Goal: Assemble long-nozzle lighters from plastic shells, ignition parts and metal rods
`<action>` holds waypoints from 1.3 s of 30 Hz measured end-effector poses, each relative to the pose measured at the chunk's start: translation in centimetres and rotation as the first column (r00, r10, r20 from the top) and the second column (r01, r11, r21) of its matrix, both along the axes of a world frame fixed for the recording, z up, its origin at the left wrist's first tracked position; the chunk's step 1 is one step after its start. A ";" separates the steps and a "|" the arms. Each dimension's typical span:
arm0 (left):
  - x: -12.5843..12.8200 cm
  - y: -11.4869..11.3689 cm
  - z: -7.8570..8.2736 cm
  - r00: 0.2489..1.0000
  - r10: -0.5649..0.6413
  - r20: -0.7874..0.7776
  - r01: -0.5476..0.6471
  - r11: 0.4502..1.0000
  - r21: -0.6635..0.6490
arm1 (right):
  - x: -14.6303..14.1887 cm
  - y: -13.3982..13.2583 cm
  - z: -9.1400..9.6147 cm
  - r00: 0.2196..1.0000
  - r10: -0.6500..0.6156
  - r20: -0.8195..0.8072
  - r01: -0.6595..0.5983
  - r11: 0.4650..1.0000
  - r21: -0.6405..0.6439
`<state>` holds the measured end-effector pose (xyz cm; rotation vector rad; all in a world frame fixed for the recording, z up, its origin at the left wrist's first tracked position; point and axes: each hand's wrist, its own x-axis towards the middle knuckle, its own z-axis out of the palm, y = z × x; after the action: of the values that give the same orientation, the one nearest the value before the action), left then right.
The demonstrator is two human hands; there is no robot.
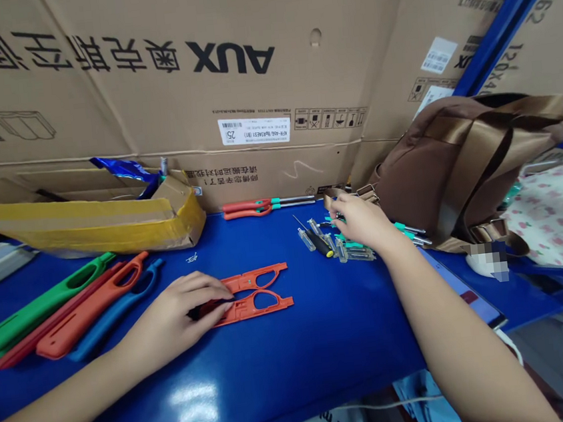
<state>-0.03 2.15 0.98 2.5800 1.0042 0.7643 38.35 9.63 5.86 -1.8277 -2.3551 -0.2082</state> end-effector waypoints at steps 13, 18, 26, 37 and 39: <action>0.4 -0.7 0.8 0.991 -0.088 -0.101 0.091 0.995 0.030 | -7.3 -3.8 -0.6 0.856 0.428 -0.290 -0.493 0.845 -0.206; 0.3 -0.8 0.8 0.968 -0.122 -0.218 0.129 0.992 0.015 | -5.0 -2.5 0.1 0.934 0.293 -0.204 -0.329 0.929 -0.169; 0.0 -0.9 0.2 0.955 -0.060 -0.290 0.082 0.994 0.065 | 3.4 -0.3 1.3 0.945 -0.328 0.000 0.322 0.925 -0.202; 0.1 -0.7 0.1 0.954 -0.008 -0.299 0.036 0.995 0.089 | 4.1 -0.5 1.5 0.915 -0.403 0.016 0.385 0.862 -0.329; 0.1 -0.7 0.2 0.958 -0.005 -0.286 0.033 0.995 0.094 | 4.2 -0.4 1.4 0.920 -0.392 -0.001 0.367 0.864 -0.344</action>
<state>0.09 1.41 1.14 2.8388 1.0415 0.4532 42.55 9.18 7.26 -2.4079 -2.0554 0.2343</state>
